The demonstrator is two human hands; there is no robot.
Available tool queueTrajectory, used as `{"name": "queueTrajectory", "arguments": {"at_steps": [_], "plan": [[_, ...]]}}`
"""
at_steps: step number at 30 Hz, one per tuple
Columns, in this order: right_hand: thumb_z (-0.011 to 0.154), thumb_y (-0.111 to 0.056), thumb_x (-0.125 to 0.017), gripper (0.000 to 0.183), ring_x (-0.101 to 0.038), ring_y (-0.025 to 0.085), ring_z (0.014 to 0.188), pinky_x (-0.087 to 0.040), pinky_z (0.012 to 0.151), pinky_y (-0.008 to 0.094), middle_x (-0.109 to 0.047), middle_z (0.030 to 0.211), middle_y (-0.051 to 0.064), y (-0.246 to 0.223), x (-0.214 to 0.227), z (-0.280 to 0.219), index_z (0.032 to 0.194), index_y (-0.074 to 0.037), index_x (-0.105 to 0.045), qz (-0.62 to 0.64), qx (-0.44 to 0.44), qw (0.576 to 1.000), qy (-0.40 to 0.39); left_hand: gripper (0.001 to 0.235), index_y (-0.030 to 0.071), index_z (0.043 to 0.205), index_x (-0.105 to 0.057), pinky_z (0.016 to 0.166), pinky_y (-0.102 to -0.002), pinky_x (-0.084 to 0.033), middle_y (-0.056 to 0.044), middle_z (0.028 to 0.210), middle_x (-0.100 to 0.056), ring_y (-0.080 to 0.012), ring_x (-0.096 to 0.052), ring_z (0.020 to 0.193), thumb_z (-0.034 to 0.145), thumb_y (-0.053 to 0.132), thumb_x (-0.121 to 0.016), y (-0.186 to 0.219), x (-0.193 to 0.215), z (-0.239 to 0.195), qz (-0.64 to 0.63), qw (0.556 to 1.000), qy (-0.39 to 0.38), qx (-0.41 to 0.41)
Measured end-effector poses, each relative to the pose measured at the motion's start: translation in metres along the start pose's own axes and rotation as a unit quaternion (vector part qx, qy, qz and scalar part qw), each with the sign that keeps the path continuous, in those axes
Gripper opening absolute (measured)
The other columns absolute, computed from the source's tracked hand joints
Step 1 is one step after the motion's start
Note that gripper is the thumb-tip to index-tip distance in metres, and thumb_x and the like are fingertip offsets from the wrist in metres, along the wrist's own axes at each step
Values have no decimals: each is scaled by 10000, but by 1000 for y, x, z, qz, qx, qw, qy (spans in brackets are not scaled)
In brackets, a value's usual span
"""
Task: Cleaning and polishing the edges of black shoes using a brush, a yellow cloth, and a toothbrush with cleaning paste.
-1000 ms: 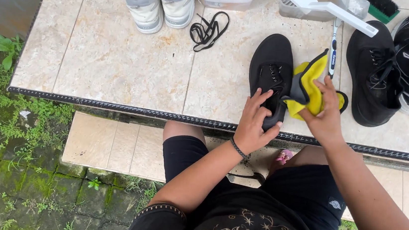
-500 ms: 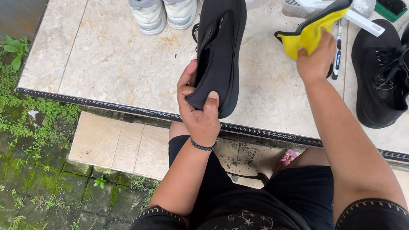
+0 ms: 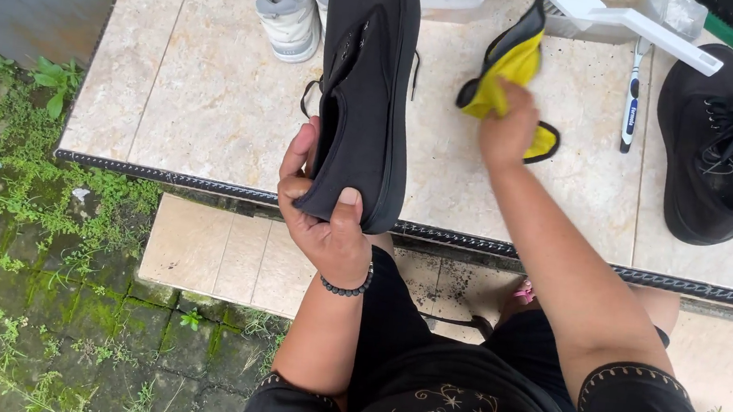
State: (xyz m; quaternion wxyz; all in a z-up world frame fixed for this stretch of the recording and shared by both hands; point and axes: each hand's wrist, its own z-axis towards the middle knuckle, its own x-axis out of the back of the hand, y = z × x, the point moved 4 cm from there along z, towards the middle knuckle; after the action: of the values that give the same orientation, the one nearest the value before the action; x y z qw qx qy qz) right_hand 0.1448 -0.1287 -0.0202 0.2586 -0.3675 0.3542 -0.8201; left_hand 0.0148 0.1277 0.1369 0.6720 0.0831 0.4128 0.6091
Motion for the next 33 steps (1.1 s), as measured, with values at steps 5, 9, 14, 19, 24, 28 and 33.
{"name": "queueTrajectory", "arguments": {"at_steps": [5,9,14,19,24,28,33], "plan": [[791,115,-631,497,-623,433,1080,-466,906,512,-663,1160,220,-74,-28,-24,1245,-60,-733,31,5,999,-39,294,76,904,-398,1158,-537,-427,-272,1478,-456,-477,-362,1488,932,61,-690,-6,-26,3,-22,1000,-10,12],[819,82,-598,396,-665,334,919,-525,763,414,-709,1048,168,-93,-5,-6,1148,-86,-741,263,-170,949,16,282,79,908,-409,1172,-557,-399,-264,1473,-466,-483,-360,1487,948,65,-688,-4,-31,0,-48,998,-26,24],[847,48,-566,318,-708,234,758,-584,621,317,-756,936,115,-84,38,15,1050,-114,-750,463,-336,818,57,270,127,906,-361,1282,-541,-364,-207,1451,-496,-407,-463,1467,967,216,-609,-16,-34,-17,59,995,-57,56],[916,39,-585,240,-701,160,985,-604,827,285,-717,1046,18,-42,96,22,990,-179,-654,324,-239,900,166,187,98,926,-436,1176,-499,-483,-168,1432,-529,-401,-471,1465,987,184,-590,-97,-33,-47,163,975,-148,30],[937,46,-551,262,-669,143,982,-586,875,271,-687,1049,6,-23,111,13,1065,-152,-665,260,-190,940,114,198,104,990,-448,1184,-513,-433,-153,1540,-425,-380,-421,1482,967,186,-628,-146,-29,-67,195,932,-300,63],[978,34,-586,246,-656,123,1056,-585,920,239,-687,1120,-6,-19,120,2,1100,-165,-662,188,-205,960,42,422,150,1230,-528,1246,-539,-330,-209,1568,-419,-382,-405,1500,1001,503,-554,-141,-6,-25,271,916,-284,79],[1008,-19,-666,217,-646,154,1128,-589,976,260,-626,1200,14,-23,142,-4,1151,-181,-643,127,-216,968,16,731,244,1500,-425,1171,-747,-8,-183,1669,20,-412,54,1551,883,545,-678,-172,112,56,647,656,-168,350]]}}
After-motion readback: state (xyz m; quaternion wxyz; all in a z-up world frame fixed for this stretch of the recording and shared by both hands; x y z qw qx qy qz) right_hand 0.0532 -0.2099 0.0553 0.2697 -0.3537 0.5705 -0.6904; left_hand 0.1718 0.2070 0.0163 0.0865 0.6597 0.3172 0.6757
